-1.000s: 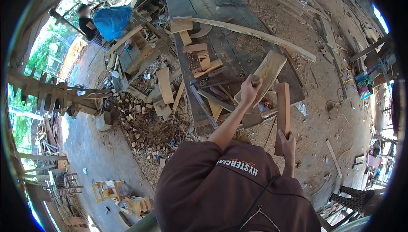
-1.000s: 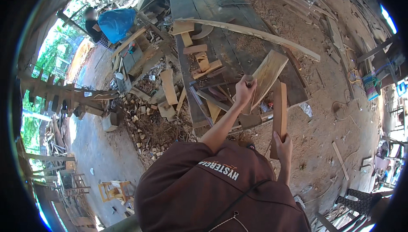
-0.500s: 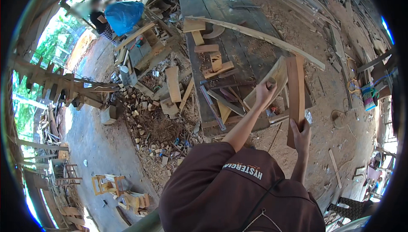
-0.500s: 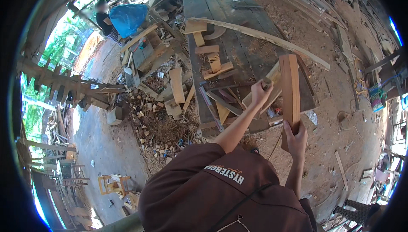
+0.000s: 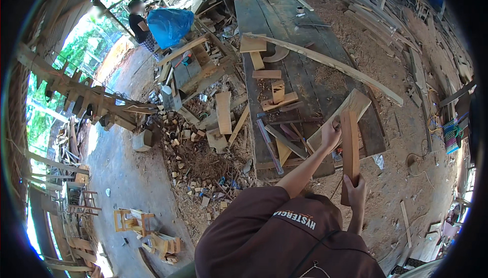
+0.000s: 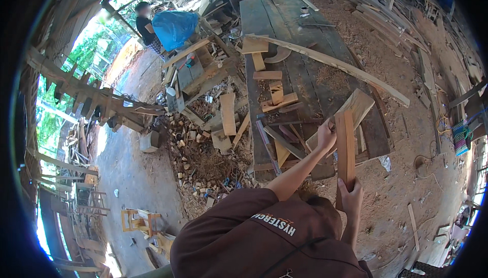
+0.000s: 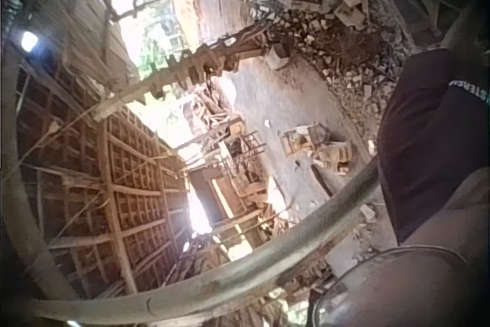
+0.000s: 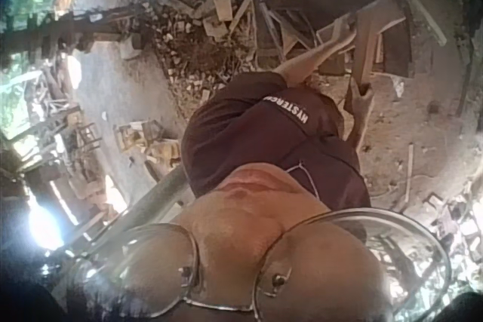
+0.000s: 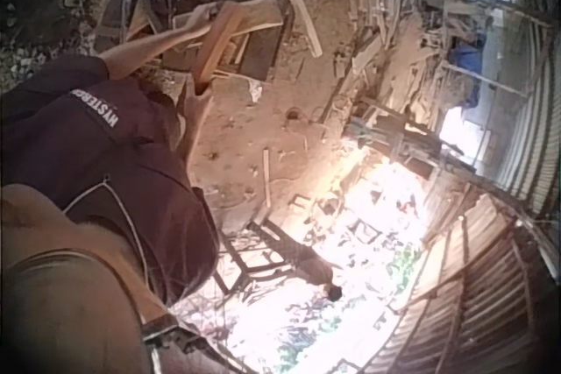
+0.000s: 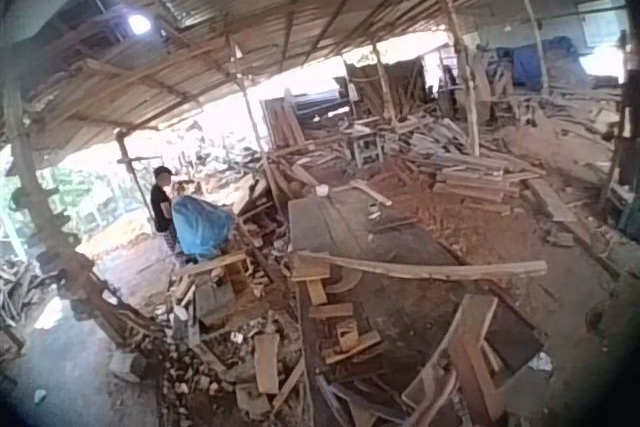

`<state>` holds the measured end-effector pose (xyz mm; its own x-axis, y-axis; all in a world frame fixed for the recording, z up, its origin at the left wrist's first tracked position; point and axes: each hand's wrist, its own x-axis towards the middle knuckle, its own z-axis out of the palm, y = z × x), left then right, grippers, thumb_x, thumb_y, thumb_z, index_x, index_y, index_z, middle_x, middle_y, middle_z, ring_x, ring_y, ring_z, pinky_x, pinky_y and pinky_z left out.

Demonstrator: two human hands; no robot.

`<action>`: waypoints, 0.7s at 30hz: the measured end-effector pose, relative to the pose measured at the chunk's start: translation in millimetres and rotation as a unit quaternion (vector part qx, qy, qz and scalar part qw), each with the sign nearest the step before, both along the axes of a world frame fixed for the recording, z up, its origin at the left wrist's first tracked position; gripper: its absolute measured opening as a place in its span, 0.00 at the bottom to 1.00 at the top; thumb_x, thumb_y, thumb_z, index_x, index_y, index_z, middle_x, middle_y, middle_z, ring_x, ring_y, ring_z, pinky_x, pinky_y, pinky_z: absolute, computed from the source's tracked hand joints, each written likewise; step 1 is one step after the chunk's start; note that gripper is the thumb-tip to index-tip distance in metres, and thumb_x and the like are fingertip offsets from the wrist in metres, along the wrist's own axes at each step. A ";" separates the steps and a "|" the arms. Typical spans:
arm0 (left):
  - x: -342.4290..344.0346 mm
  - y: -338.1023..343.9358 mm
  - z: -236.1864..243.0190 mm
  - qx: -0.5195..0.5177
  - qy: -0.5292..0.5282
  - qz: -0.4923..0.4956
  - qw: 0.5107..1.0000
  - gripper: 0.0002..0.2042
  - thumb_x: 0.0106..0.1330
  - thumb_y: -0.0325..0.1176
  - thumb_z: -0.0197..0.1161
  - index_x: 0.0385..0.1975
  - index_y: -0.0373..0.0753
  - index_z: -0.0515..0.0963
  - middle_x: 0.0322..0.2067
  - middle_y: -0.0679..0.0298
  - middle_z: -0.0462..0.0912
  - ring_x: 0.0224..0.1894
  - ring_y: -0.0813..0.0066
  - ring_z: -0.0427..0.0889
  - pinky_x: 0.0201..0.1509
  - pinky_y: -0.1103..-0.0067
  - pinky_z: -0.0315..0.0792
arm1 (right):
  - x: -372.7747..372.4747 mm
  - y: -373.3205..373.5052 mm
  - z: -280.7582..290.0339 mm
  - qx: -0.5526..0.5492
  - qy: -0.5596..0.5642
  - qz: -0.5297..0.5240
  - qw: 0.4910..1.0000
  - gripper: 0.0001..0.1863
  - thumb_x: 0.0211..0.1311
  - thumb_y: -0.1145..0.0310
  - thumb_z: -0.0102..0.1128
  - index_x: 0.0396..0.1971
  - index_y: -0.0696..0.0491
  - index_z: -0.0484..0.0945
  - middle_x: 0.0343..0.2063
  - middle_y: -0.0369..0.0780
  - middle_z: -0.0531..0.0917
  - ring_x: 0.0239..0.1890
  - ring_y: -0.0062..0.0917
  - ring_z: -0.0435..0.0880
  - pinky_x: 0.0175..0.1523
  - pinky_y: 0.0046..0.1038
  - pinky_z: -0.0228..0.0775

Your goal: The recorder uses a hand chisel to shape or clean a piece of wood in a workshop.

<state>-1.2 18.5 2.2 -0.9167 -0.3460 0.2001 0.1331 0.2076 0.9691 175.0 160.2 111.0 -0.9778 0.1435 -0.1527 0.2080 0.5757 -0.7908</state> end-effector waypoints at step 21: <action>-2.5 36.9 -10.4 -0.005 -0.038 0.045 0.998 0.10 0.56 0.25 0.62 0.38 0.35 0.76 0.29 0.59 0.80 0.32 0.73 0.77 0.39 0.78 0.70 | -107.1 69.0 24.9 -0.017 0.032 0.178 0.983 0.24 0.54 0.57 0.65 0.39 0.65 0.76 0.29 0.53 0.82 0.35 0.40 0.84 0.40 0.33 0.72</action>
<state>-3.8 55.4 -8.2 -0.8948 -0.4256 0.1351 0.0399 0.2252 0.9735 67.9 229.2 135.9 -0.9727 -0.2145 -0.0882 -0.0529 0.5753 -0.8163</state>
